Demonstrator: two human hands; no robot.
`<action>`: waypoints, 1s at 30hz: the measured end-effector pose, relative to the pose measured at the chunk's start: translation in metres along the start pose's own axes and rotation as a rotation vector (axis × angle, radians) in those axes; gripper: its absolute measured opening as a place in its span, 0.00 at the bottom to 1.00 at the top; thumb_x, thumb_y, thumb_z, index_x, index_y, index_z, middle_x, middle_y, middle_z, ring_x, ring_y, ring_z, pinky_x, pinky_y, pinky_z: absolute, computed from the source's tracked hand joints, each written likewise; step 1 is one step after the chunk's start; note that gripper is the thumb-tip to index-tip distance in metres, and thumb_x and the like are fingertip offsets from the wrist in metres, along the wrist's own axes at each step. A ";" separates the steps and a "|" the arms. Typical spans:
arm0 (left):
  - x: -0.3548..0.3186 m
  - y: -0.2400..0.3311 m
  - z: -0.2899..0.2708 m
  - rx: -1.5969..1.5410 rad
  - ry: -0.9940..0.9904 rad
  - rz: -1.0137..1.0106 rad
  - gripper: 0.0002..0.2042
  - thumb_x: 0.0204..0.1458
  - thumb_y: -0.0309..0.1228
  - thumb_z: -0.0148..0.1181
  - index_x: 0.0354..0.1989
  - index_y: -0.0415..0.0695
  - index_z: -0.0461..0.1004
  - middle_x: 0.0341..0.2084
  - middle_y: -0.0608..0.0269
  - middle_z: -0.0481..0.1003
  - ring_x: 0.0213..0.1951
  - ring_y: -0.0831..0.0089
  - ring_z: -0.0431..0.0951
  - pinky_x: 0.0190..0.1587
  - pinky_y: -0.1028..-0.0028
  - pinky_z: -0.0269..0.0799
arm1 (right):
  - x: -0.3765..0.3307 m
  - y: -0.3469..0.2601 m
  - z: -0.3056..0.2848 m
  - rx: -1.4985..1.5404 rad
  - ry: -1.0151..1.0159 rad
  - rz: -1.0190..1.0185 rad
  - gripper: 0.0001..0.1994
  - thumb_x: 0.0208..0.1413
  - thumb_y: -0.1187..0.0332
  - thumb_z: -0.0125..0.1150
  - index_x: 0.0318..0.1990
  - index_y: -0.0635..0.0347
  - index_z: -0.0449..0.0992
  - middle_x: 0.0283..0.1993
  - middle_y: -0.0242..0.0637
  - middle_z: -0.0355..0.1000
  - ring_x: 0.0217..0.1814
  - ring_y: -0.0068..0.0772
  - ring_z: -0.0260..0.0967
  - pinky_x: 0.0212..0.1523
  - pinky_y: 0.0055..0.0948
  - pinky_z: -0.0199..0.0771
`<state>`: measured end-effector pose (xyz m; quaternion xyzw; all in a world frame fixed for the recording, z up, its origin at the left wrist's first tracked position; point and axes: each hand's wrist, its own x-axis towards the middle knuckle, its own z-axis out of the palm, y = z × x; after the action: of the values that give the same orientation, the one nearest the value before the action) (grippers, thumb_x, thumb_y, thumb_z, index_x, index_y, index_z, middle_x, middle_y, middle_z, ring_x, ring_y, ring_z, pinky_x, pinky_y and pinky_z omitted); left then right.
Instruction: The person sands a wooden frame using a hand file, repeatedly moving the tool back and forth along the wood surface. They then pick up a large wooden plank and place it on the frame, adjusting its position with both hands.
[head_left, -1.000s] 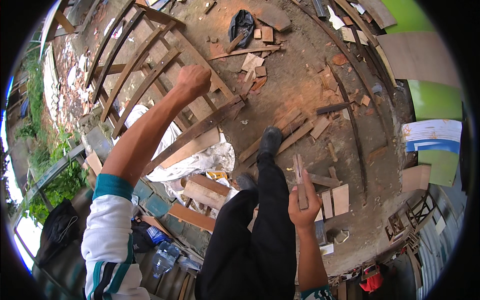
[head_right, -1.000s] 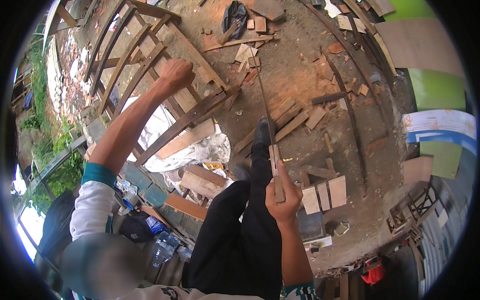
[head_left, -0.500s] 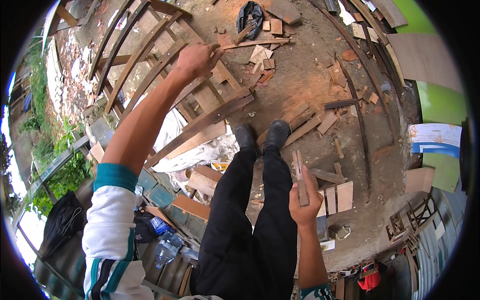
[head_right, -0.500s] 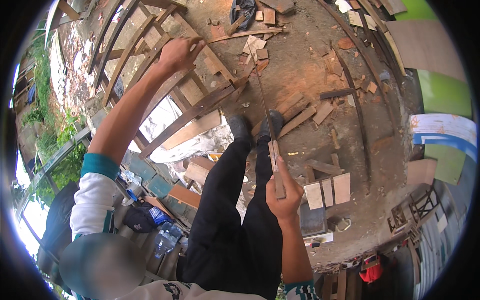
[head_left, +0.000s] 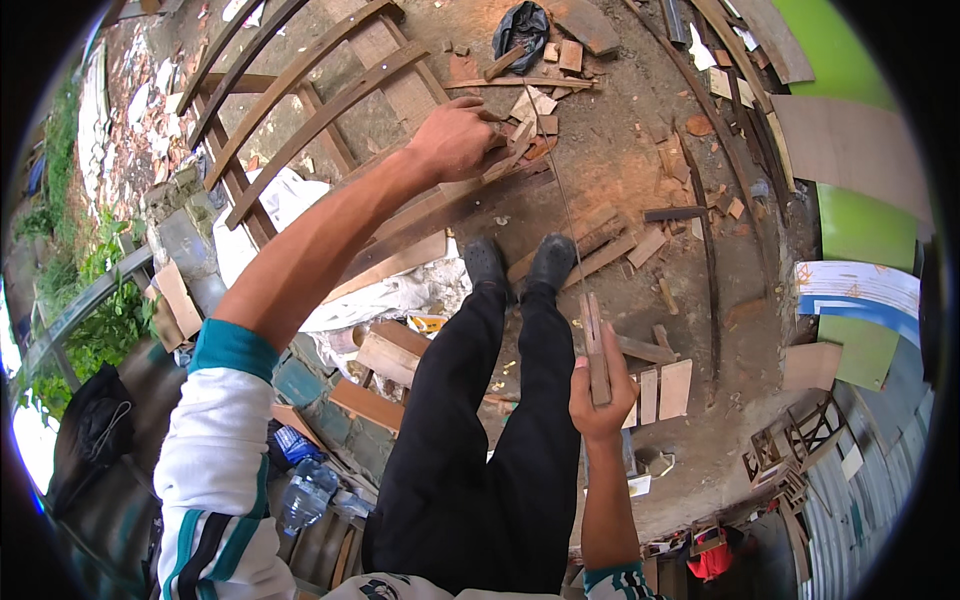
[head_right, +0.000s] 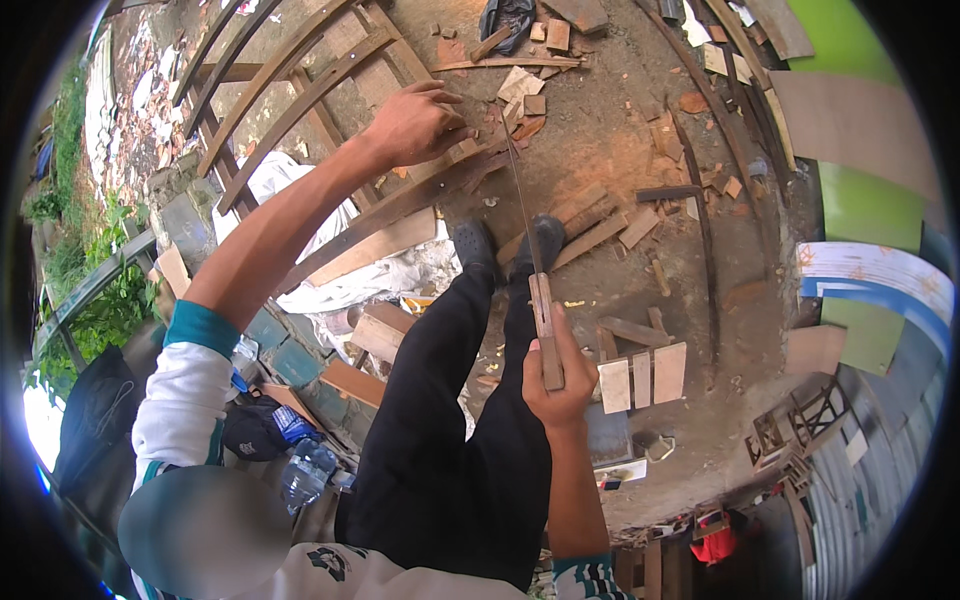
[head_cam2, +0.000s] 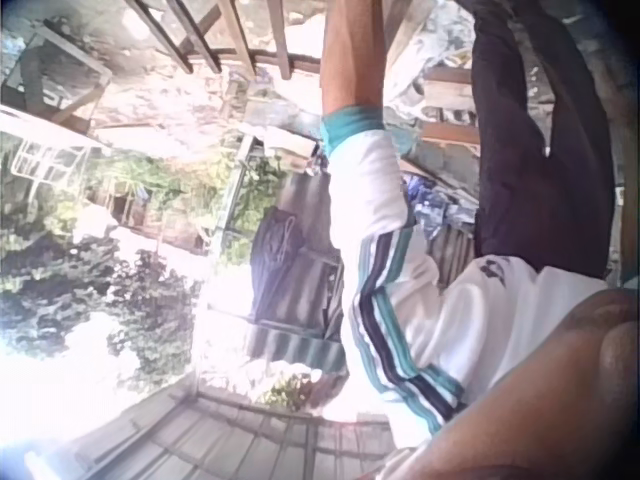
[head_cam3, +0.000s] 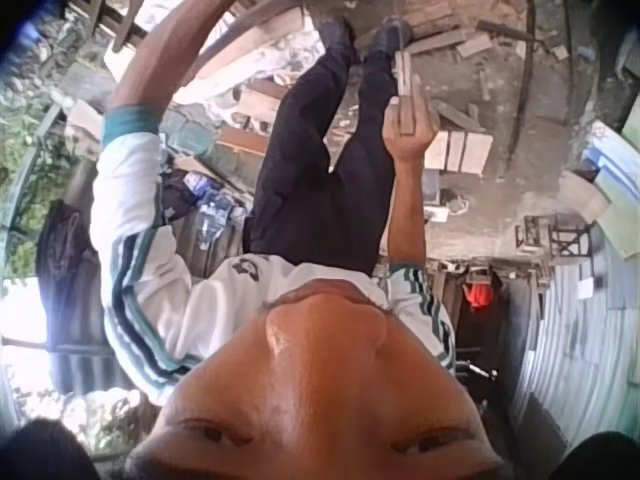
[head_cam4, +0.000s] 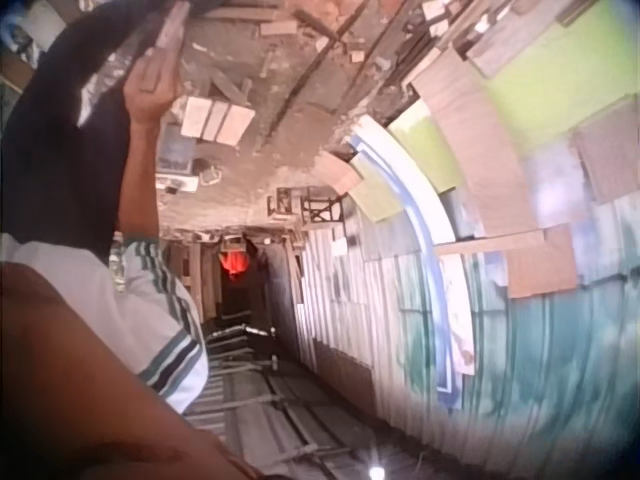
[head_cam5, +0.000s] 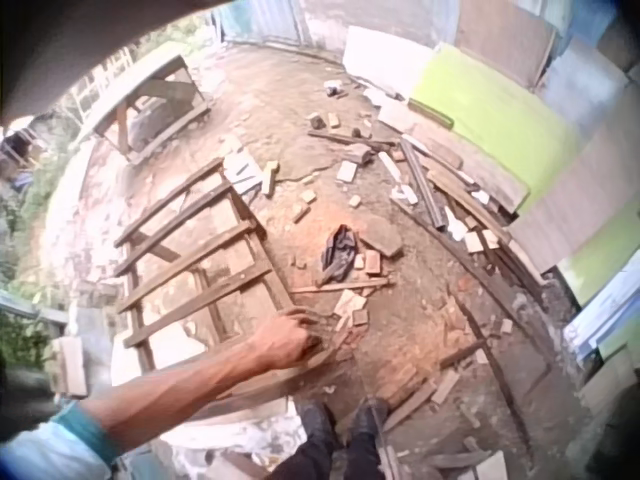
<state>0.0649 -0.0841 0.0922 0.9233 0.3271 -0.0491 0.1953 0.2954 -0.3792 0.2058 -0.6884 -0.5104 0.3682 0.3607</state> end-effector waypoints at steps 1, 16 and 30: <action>-0.010 0.010 0.005 -0.060 0.097 -0.100 0.13 0.60 0.39 0.60 0.36 0.42 0.84 0.42 0.54 0.83 0.56 0.63 0.77 0.62 0.63 0.69 | 0.000 -0.004 0.003 -0.013 0.010 -0.026 0.26 0.52 0.79 0.61 0.60 0.78 0.71 0.47 0.57 0.80 0.35 0.41 0.83 0.34 0.30 0.80; -0.047 0.079 0.100 -0.040 0.794 -0.893 0.20 0.59 0.38 0.59 0.57 0.44 0.70 0.66 0.50 0.61 0.70 0.52 0.56 0.71 0.50 0.48 | -0.012 0.022 0.040 -0.038 -0.096 0.006 0.25 0.54 0.76 0.62 0.61 0.74 0.72 0.46 0.55 0.81 0.35 0.33 0.83 0.33 0.26 0.78; -0.039 0.070 0.108 0.115 0.997 -0.737 0.13 0.55 0.36 0.59 0.40 0.40 0.78 0.61 0.41 0.67 0.65 0.46 0.65 0.66 0.53 0.64 | -0.005 0.087 0.051 0.137 -0.109 -0.195 0.26 0.56 0.77 0.59 0.64 0.76 0.69 0.33 0.42 0.80 0.28 0.17 0.72 0.30 0.21 0.73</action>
<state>0.0819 -0.1993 0.0249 0.6707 0.6728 0.3062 -0.0606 0.2882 -0.3967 0.1063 -0.5882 -0.5673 0.4023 0.4127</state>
